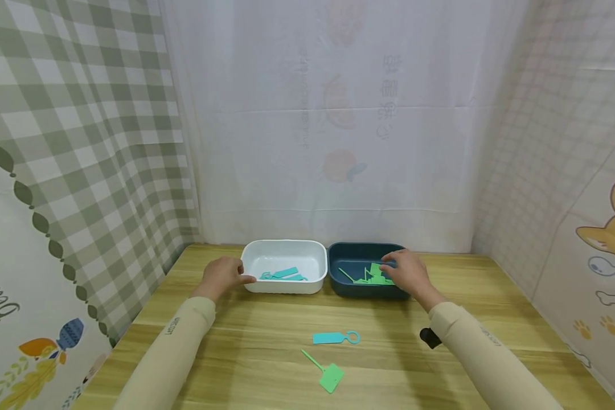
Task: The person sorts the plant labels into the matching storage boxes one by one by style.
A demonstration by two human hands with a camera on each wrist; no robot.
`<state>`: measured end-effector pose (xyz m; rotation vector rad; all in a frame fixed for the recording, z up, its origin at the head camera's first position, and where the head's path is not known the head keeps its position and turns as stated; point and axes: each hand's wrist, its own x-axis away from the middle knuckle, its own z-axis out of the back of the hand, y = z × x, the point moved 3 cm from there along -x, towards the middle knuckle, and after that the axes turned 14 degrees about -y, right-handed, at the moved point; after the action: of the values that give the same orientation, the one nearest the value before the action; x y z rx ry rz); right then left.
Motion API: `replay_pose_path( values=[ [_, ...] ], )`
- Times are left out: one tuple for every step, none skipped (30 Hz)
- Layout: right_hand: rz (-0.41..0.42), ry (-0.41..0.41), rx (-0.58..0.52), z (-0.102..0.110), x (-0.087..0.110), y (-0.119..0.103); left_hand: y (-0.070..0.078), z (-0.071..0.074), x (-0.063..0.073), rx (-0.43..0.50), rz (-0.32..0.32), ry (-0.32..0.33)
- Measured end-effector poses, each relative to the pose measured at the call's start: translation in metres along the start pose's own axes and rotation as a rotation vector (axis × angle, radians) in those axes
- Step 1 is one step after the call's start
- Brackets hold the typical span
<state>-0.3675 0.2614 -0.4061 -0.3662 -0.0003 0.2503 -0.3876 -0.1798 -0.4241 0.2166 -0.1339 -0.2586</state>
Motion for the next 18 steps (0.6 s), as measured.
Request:
replay_pose_path(
  values=[
    [0.013, -0.001, 0.005, -0.001, 0.001, -0.002, 0.000, 0.000, 0.000, -0.002, 0.002, 0.001],
    [0.026, -0.004, 0.007, -0.003, 0.002, -0.005, 0.000, 0.000, 0.000, -0.003, 0.004, 0.001],
    [0.034, -0.010, 0.006, -0.004, 0.003, -0.008, -0.001, 0.000, 0.000, -0.002, 0.005, 0.001],
    [0.046, -0.018, 0.008, -0.005, 0.004, -0.010, -0.001, 0.000, 0.000, -0.001, 0.004, 0.001],
    [0.054, -0.024, 0.007, -0.006, 0.005, -0.013, -0.001, 0.000, 0.000, 0.001, 0.005, 0.001],
    [0.063, -0.029, 0.005, -0.007, 0.006, -0.015, -0.001, 0.000, -0.001, 0.002, 0.006, 0.001],
    [0.071, -0.032, 0.008, -0.009, 0.007, -0.018, -0.001, 0.000, -0.001, 0.003, 0.008, 0.000],
    [0.079, -0.036, 0.010, -0.010, 0.008, -0.020, -0.001, 0.000, -0.002, 0.003, 0.008, 0.000],
    [0.092, -0.037, 0.018, -0.011, 0.009, -0.022, -0.001, 0.000, -0.002, 0.002, 0.009, -0.001],
    [0.102, -0.035, 0.025, -0.013, 0.010, -0.024, -0.001, -0.001, -0.003, 0.001, 0.007, -0.002],
    [0.114, -0.031, 0.033, -0.014, 0.011, -0.026, -0.001, -0.001, -0.003, 0.002, 0.008, -0.003],
    [0.122, -0.029, 0.038, -0.015, 0.012, -0.028, -0.001, -0.001, -0.003, 0.000, 0.006, -0.004],
    [0.134, -0.025, 0.045, -0.016, 0.013, -0.029, -0.001, -0.001, -0.003, -0.001, 0.006, -0.005],
    [0.146, -0.022, 0.050, -0.017, 0.014, -0.032, -0.001, -0.001, -0.003, -0.003, 0.003, -0.005],
    [0.159, -0.020, 0.056, -0.018, 0.016, -0.034, -0.002, -0.001, -0.003, -0.005, 0.000, -0.006],
    [0.166, -0.017, 0.058, -0.019, 0.017, -0.037, -0.002, -0.001, -0.003, -0.005, -0.001, -0.006],
    [0.185, -0.013, 0.064, -0.020, 0.019, -0.040, -0.001, -0.001, -0.002, -0.004, 0.000, -0.008],
    [0.196, -0.012, 0.069, -0.021, 0.021, -0.044, -0.001, -0.001, -0.002, -0.005, 0.000, -0.010]
  ],
)
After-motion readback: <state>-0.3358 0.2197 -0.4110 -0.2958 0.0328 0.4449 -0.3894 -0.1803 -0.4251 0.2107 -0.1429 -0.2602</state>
